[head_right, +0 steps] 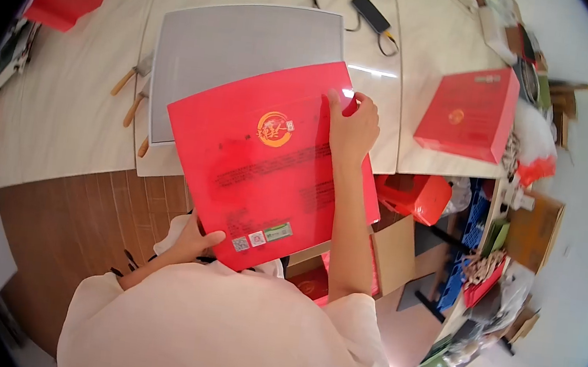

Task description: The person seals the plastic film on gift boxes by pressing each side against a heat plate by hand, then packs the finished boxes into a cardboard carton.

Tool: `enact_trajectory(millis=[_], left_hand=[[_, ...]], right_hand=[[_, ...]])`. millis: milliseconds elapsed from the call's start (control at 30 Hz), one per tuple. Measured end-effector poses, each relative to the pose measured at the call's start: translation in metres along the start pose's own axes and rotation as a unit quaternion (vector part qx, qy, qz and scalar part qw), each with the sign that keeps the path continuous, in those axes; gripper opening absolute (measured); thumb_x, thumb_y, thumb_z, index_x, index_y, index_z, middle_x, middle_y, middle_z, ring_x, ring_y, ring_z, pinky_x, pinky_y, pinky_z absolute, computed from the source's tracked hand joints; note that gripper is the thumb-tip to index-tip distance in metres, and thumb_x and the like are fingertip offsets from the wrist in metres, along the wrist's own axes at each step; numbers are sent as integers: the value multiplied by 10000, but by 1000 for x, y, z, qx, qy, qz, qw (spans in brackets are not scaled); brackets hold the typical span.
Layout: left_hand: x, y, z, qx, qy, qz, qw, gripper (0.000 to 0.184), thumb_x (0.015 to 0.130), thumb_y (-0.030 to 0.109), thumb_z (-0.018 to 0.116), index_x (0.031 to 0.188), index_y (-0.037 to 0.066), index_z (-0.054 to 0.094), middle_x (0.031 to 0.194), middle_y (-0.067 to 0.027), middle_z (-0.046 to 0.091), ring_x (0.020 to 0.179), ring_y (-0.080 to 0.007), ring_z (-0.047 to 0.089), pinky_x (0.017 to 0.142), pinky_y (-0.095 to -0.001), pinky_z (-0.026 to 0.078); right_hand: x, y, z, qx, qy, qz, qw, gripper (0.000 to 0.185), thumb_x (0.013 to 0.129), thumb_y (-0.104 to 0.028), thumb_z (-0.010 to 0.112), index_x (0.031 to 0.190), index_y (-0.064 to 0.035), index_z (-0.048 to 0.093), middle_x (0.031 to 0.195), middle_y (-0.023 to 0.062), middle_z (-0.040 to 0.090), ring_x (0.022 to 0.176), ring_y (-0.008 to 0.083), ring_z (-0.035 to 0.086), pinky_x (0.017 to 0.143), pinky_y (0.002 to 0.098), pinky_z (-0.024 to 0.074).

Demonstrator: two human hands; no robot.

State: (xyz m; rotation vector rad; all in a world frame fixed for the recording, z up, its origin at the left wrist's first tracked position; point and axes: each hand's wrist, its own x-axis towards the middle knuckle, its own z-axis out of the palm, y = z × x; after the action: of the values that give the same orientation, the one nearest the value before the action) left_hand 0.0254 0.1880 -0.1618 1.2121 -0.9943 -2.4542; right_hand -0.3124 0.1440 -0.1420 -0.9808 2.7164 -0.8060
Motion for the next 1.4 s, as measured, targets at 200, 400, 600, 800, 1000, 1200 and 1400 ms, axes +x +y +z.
enact_trajectory(millis=[200,400,600,800,1000,1200,1400], left_hand=[[17,-5,-23,34,-10,-7,999,859,733,303,774,1372,59,254,1292,-109,443,1194,-205,455,1001,-376,376],[22,0,-41,-14,30,-14,999,726,767,272,749,1326,44,344,1238,-100,496,1165,-189,481,989,-349,388],[37,3,-57,-59,104,22,993,649,809,269,718,1285,-7,375,1215,-104,523,1130,-163,505,973,-312,399],[66,36,-51,-129,175,-43,975,724,840,470,647,1244,-73,393,1177,-132,535,1098,-162,513,952,-287,399],[78,24,-47,-63,167,-20,984,819,843,627,534,1230,-85,422,1137,-142,552,1071,-169,514,956,-282,369],[18,8,-59,-19,218,-62,974,723,865,578,544,1198,-60,475,1135,-133,555,1034,-161,530,914,-288,411],[18,4,-65,-48,192,-40,980,739,853,579,564,1199,-67,466,1114,-130,565,1014,-156,544,888,-275,432]], right_hand=[[0,-6,17,-146,-12,-28,989,705,819,-507,620,1280,-2,445,1148,206,543,1065,330,521,893,432,412],[6,-14,45,-187,-68,-143,969,712,903,-545,447,1455,-133,266,1324,296,321,1069,429,454,875,505,387],[26,-34,67,-187,-98,-115,971,747,902,-572,419,1471,-135,210,1364,298,284,1110,443,426,900,521,376],[72,-52,88,-202,-114,-94,968,797,876,-645,388,1477,-161,190,1385,299,273,1158,469,406,929,559,349],[86,-64,87,-174,-134,-95,971,793,867,-655,394,1475,-186,196,1387,288,278,1183,471,389,942,578,336],[5,-38,65,-160,-129,-69,976,793,871,-630,426,1473,-170,194,1325,308,314,1175,468,379,953,569,323],[7,-37,71,-161,-119,-63,978,797,873,-635,414,1469,-150,203,1281,326,341,1136,457,397,932,544,331]])
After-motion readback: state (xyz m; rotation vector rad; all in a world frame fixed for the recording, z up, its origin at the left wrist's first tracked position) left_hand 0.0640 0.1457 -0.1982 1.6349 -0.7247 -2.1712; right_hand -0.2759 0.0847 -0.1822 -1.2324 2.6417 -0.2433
